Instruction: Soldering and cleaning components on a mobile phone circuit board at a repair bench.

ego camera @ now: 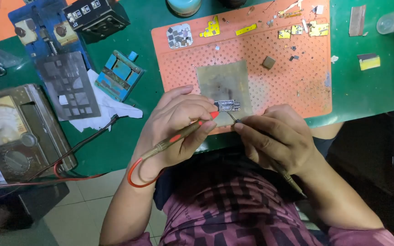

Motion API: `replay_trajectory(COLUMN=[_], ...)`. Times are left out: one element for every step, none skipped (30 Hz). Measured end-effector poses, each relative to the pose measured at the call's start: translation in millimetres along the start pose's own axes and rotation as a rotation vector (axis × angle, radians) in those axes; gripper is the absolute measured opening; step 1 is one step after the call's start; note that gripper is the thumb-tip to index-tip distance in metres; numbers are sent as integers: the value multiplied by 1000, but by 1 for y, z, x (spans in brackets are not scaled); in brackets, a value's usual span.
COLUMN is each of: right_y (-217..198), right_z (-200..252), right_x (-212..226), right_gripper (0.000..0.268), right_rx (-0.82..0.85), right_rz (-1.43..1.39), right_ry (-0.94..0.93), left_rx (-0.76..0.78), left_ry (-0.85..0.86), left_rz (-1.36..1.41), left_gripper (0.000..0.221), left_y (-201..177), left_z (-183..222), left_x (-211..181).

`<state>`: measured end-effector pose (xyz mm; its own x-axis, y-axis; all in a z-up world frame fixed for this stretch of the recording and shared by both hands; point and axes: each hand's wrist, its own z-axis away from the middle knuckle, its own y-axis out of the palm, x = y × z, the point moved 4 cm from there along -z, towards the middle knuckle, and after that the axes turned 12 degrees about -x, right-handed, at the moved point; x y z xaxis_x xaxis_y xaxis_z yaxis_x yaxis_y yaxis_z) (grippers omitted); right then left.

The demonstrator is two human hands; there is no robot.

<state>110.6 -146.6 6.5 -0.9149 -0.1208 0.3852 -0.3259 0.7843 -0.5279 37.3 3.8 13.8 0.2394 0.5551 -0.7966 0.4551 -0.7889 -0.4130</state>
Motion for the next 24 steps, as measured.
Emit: replay_trajectory(right_y=[0,0,1,0,0,1,1,1,1,1,1,1,1,1,2,2,2,2,2,2,2,2,2,2], right_z=[0,-1,-2,-2,-2,-1,-2,-2,-2,-2,-1,-1,-1,-2,-2,-2,-2,-2,-2,-1,0,-1,-1,-1], right_x=[0,0,0,0,0,0,0,0,0,0,0,0,1,1,1,1,1,1,1,1,1,0,1,1], right_gripper=[12,13,13,13,13,13,13,13,12,12,13,14,14,13,13,13,13,14,14,15,16,16,17,18], right_rx=[2,6,9,10,20,30,30,33,37,38,40,43,43,42,40,39,44,48,48,57,64,64,60,55], right_rz=[-1,-4,-5,-5,0,6,6,8,10,10,6,1,1,9,17,16,16,16,15,13,11,8,4,-1], right_ry=[3,-7,-20,-20,-15,-9,-10,-14,-17,-17,-18,-19,-19,-20,-22,-23,-14,-5,-6,7,20,19,7,-5], left_rx=[1,1,1,0,8,15,15,10,6,5,6,6,5,4,2,1,4,7,6,13,20,20,17,14], left_ry=[-3,1,8,8,15,22,22,25,27,26,31,35,35,33,32,32,37,41,41,36,30,29,27,24], left_rz=[1,1,0,0,-12,-24,-24,-23,-21,-20,-17,-14,-14,-22,-30,-31,-34,-37,-38,-40,-44,-47,-44,-40], left_gripper=[11,10,9,9,9,9,9,9,10,10,9,9,9,10,11,11,11,11,11,12,13,13,12,12], left_y=[0,1,1,1,1,2,2,2,1,1,1,1,1,1,1,1,1,1,1,1,1,1,0,0], left_z=[1,1,1,1,2,2,2,2,2,2,1,1,1,1,1,2,2,2,2,2,2,2,1,1], left_x=[1,2,2,3,3,4,4,3,3,3,3,3,3,2,2,3,3,3,3,3,4,3,2,2])
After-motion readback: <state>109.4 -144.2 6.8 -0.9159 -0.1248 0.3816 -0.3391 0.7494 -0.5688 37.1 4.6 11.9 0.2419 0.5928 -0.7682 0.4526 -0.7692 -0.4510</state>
